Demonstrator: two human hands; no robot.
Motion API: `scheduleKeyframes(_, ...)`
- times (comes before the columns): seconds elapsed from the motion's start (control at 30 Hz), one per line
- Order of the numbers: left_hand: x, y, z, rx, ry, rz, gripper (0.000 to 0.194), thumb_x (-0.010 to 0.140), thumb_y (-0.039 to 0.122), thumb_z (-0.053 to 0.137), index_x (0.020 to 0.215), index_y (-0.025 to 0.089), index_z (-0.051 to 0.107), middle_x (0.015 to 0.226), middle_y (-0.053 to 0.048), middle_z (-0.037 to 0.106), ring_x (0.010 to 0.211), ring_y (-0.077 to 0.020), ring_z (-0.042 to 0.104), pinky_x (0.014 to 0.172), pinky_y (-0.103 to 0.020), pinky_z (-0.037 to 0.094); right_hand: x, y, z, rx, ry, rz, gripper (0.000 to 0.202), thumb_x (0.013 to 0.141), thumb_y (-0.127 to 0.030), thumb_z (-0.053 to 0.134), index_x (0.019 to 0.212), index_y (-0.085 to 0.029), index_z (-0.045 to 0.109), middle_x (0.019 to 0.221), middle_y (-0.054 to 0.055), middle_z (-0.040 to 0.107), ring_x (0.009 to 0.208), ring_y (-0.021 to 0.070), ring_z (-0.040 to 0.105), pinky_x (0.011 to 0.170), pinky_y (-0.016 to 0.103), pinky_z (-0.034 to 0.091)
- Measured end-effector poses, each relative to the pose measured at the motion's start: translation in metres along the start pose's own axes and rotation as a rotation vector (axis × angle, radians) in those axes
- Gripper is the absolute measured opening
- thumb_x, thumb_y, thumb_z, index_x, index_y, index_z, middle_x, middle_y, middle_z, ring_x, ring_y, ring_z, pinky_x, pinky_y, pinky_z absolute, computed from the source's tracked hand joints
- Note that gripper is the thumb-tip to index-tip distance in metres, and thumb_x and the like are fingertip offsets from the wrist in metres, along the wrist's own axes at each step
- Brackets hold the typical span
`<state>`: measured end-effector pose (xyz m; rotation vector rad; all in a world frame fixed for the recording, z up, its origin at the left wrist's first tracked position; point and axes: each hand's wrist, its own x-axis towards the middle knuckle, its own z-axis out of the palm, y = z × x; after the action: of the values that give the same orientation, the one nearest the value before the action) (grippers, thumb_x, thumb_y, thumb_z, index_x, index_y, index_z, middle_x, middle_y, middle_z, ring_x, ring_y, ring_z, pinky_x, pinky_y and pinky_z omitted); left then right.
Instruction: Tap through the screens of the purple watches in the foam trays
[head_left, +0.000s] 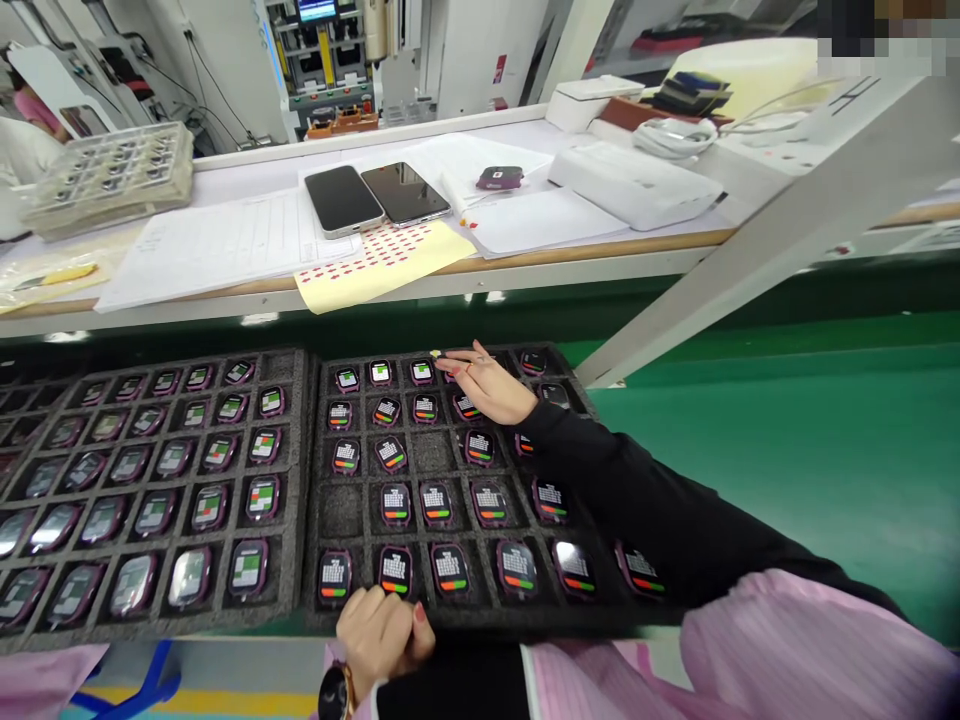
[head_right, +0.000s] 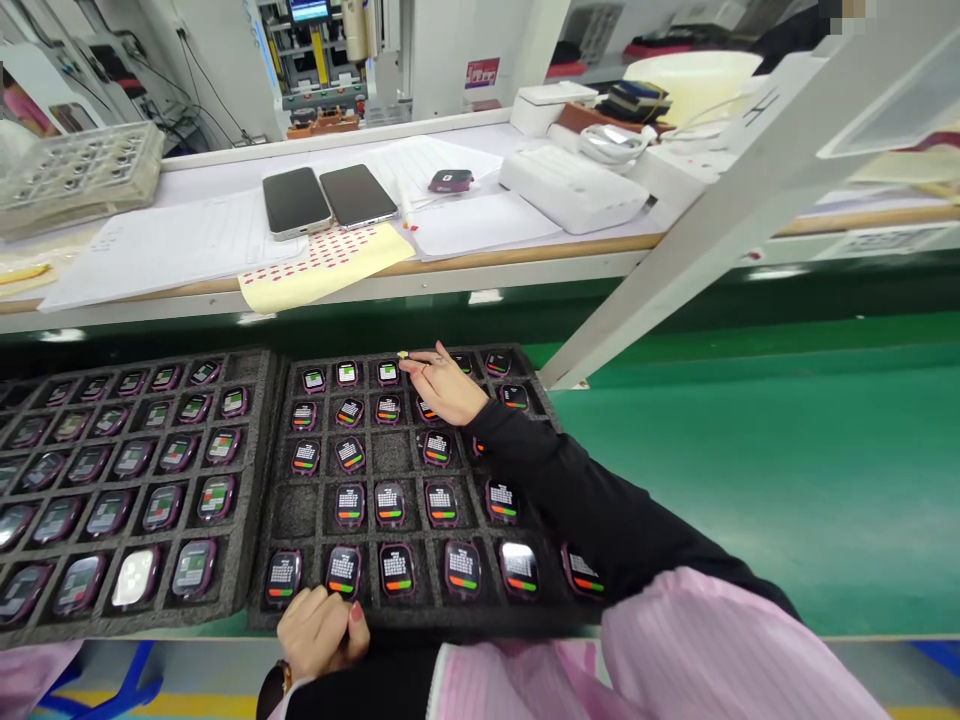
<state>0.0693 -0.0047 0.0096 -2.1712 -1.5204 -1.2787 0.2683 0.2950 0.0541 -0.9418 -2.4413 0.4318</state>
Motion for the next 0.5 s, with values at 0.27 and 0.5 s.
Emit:
scheduleKeyframes(0.27, 0.004, -0.001, -0.003, 0.007, 0.003, 0.033, 0.031, 0.086, 0.002, 0.051, 0.064, 0.022, 0.040, 0.049, 0.004, 0.038, 0.051, -0.0153, 0.031, 0.054, -0.037, 0.018, 0.017, -0.012, 0.019, -0.022, -0.061, -0.051, 0.051, 0.105, -0.026, 0.024, 0.130, -0.012, 0.066, 0.128, 0.014, 0.067, 0.133, 0.0312, 0.051, 0.121, 0.065, 0.024)
scheduleKeyframes(0.5, 0.009, -0.003, -0.003, 0.014, 0.026, 0.075, 0.030, 0.087, 0.004, 0.051, 0.064, 0.022, 0.041, 0.049, 0.005, 0.038, 0.050, -0.0149, 0.030, 0.053, -0.036, 0.018, 0.023, -0.016, 0.023, -0.054, -0.083, -0.071, 0.046, 0.104, -0.022, 0.028, 0.125, -0.012, 0.068, 0.126, 0.012, 0.068, 0.132, 0.0307, 0.052, 0.122, 0.064, 0.023)
